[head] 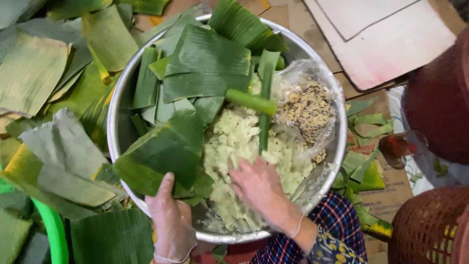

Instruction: Wrapping portions of dough with a seed filling into banana leaves for cooking or sale.

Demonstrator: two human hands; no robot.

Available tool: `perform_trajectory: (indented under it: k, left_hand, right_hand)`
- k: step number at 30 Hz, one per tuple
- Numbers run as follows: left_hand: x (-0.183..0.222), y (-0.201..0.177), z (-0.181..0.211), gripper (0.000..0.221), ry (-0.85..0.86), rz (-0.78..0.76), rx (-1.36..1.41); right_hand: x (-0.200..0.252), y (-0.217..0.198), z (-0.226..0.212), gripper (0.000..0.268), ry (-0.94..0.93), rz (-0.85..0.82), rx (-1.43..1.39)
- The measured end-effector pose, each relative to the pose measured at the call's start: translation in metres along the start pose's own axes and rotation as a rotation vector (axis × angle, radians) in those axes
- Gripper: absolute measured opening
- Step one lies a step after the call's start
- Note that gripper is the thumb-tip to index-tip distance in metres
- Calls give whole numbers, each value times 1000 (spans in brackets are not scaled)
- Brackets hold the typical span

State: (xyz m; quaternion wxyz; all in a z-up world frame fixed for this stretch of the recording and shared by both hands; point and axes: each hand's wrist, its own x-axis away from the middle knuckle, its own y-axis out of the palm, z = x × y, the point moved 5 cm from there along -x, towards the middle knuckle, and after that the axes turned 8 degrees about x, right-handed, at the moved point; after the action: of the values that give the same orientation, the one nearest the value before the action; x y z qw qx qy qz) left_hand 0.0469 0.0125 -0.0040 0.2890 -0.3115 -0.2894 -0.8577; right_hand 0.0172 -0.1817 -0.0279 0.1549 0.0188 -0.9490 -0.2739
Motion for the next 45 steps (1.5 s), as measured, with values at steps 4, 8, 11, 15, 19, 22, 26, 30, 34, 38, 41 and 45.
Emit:
perform_trajectory:
  k: [4, 8, 11, 15, 19, 22, 26, 30, 34, 38, 41, 45]
  left_hand:
    - [11, 4, -2, 52, 18, -30, 53]
    - [28, 18, -17, 50, -112, -50, 6]
    - [15, 19, -40, 58, -152, -60, -116]
    - [18, 19, -36, 39, -119, -57, -77]
    - [55, 50, -9, 66, -85, -278, 79]
    - [57, 76, -2, 63, -63, -456, 99]
    - [-6, 90, -52, 79, -84, -213, 48]
    - [-1, 78, -67, 30, -103, -199, -23]
    - [37, 78, -36, 37, -144, -280, -130]
    - [51, 56, 5, 90, -7, -334, -461]
    - [27, -3, 9, 80, 54, -305, -202]
    - [37, -14, -12, 66, -30, -108, -60]
  right_hand:
    - [35, 23, -13, 12, -154, -27, 1877]
    - [71, 6, 32, 21, -103, -79, 1898]
    - [74, 8, 20, 22, -208, 50, 1796]
    - [78, 6, 24, 48, -331, 75, 1775]
    - [77, 9, 23, 32, -440, 207, 1852]
    - [69, -1, 33, 30, -210, 134, 1936]
    - [78, 14, 10, 19, -318, 189, 1781]
    - [77, 19, 2, 11, -453, 248, 1772]
    - [80, 3, 20, 40, -351, 182, 1810]
    - [80, -26, 9, 64, 353, 53, 1942]
    - [83, -20, 20, 48, 386, -63, 1837]
    - [80, -12, 42, 20, 149, -83, 1801]
